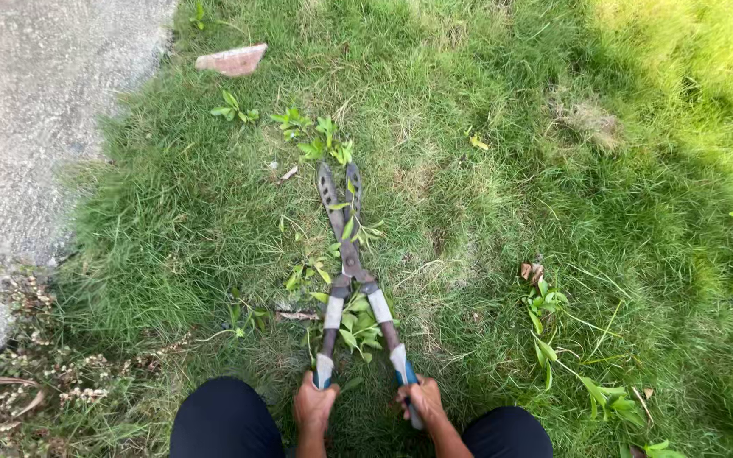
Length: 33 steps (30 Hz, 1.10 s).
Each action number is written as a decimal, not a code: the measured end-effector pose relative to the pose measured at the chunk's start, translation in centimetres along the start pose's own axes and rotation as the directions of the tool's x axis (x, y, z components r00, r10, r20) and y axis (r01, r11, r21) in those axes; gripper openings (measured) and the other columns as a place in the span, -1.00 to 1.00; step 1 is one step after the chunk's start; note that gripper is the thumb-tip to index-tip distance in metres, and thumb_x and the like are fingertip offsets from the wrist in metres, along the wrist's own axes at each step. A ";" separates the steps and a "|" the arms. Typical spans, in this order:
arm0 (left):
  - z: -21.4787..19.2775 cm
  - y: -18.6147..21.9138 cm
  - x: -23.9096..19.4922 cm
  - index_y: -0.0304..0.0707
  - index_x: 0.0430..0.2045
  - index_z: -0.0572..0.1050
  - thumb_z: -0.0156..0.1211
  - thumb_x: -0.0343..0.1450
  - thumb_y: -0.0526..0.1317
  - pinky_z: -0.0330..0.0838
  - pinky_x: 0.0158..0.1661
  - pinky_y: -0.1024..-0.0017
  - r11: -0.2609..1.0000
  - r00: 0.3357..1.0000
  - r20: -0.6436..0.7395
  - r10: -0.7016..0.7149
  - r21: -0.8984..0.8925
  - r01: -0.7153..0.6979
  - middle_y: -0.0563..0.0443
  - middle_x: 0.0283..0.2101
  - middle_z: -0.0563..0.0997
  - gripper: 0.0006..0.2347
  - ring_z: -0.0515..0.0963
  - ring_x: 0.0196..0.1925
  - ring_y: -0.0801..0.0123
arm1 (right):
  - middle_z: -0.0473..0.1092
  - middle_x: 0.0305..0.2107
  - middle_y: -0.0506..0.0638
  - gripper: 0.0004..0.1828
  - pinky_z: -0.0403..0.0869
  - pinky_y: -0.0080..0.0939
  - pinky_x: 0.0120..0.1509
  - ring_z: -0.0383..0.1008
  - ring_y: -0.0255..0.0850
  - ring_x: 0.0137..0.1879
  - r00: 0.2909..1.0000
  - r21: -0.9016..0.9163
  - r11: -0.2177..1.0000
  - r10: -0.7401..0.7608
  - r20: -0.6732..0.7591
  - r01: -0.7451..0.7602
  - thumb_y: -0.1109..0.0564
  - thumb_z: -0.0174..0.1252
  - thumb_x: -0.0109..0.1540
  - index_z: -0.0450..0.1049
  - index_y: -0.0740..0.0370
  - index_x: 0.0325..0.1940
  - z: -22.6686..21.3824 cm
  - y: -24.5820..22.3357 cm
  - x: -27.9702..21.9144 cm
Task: The person uses long-handled shears to trim grass and weeds along the edge of a concrete path. They repeatedly cut small patches of vegetation, moving along the path to clear the boundary between the grass and the pavement.
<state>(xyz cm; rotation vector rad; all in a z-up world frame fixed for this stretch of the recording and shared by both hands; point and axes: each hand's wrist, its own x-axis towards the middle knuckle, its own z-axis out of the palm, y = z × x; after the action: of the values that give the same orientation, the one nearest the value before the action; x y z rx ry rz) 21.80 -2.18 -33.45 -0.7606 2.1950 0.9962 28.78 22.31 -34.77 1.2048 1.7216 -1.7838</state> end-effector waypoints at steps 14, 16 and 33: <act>-5.1 8.2 8.2 -0.22 -0.10 0.55 0.46 0.09 -0.10 0.53 -0.03 0.19 0.967 0.967 -0.054 0.250 0.057 -0.247 -0.23 -0.17 0.70 -0.51 0.70 -0.12 0.00 | 0.49 -0.48 0.15 -0.33 0.49 -0.19 -0.56 0.43 -0.18 -0.55 0.983 0.121 0.987 -0.124 0.133 0.108 0.37 0.19 0.10 0.26 0.41 0.31 3.5 -10.5 3.1; -6.2 9.0 9.2 -0.24 -0.12 0.57 0.45 0.10 -0.09 0.54 -0.04 0.21 0.962 0.962 -0.045 0.268 0.074 -0.265 -0.23 -0.19 0.71 -0.52 0.71 -0.14 0.02 | 0.48 -0.48 0.13 -0.33 0.51 -0.19 -0.55 0.44 -0.18 -0.55 0.969 0.175 0.974 -0.177 0.176 0.146 0.38 0.19 0.10 0.26 0.43 0.31 3.9 -11.7 2.9; -4.4 10.9 7.3 -0.33 -0.21 0.58 0.40 0.09 -0.08 0.53 -0.02 0.15 0.946 0.945 -0.065 0.321 -0.027 -0.323 -0.34 -0.20 0.70 -0.55 0.69 -0.12 -0.10 | 0.43 -0.56 0.11 -0.58 0.48 -0.17 -0.62 0.39 -0.18 -0.67 0.962 0.251 0.950 -0.229 0.147 0.187 0.39 0.20 0.11 0.31 0.49 0.04 9.9 -10.5 3.1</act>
<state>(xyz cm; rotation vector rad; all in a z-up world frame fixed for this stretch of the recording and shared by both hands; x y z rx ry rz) 8.12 -1.45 -31.40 -0.4582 2.4101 1.1880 15.86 15.71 -31.92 0.9446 1.6217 -2.2015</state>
